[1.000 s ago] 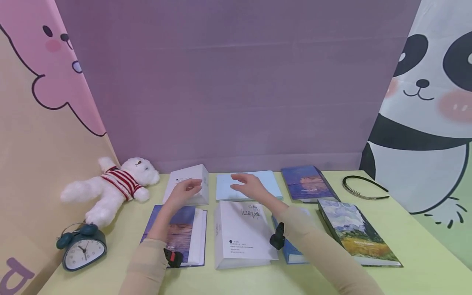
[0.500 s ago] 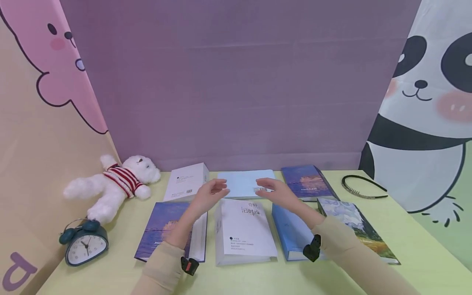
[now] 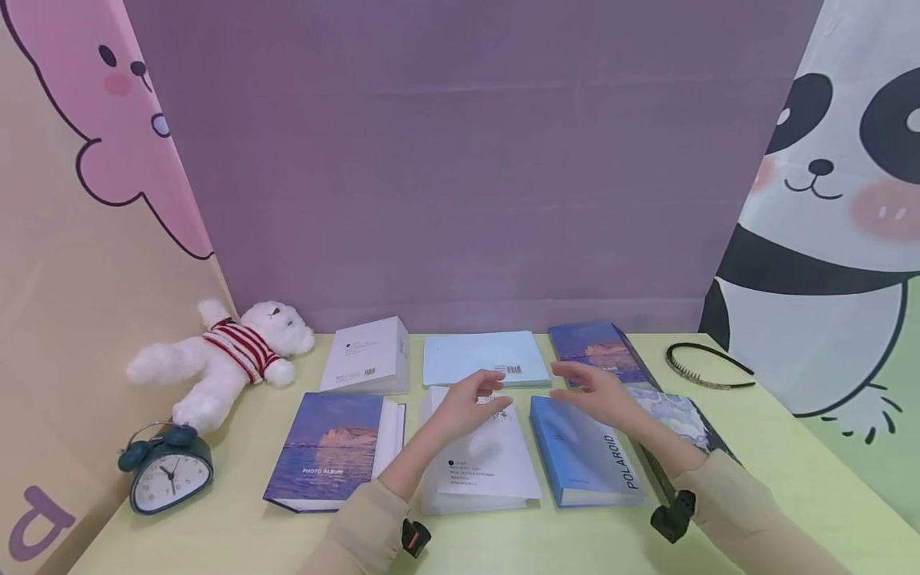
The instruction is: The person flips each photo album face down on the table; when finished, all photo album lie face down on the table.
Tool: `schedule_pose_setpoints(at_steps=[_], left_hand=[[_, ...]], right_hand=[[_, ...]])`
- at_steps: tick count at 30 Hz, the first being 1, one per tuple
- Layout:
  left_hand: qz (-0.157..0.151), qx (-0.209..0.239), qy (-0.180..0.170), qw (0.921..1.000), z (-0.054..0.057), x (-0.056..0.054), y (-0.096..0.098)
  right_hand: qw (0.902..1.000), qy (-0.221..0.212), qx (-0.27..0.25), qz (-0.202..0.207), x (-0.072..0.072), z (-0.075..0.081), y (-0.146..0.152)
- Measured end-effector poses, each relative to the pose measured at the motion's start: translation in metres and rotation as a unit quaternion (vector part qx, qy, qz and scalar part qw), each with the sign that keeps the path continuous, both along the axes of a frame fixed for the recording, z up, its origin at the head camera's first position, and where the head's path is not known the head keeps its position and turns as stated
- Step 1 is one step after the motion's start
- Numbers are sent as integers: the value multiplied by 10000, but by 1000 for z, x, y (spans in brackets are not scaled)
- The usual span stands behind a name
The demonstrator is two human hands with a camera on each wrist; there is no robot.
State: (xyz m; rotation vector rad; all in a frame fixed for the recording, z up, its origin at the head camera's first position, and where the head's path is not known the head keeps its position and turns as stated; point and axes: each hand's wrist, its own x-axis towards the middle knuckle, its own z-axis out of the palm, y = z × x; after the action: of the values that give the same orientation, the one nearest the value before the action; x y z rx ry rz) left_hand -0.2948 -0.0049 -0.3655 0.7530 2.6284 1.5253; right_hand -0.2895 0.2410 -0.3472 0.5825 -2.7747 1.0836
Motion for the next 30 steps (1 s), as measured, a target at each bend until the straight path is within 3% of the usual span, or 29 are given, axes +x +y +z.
schedule_pose_setpoints(at_steps=[7,15,19,25,30], left_hand=[[-111,-97,38,9999,-10,-1,31],[-516,-192,-13,9985,-6,2,65],[-754,-223,-198,9967,-6,3,82],[-1402,-278,-237,9894,-11,4,105],[-1726,-536,-140,9834,-12,7,123]], right_hand=[[9998,155,124,-86,20,6,34],[9979,71,619,-200,36,5,69],[9974,51,712,-88,43,-1,82],[9963,-340,712,-327,58,-11,100],[9891,-865,1021,-609,70,-19,117]])
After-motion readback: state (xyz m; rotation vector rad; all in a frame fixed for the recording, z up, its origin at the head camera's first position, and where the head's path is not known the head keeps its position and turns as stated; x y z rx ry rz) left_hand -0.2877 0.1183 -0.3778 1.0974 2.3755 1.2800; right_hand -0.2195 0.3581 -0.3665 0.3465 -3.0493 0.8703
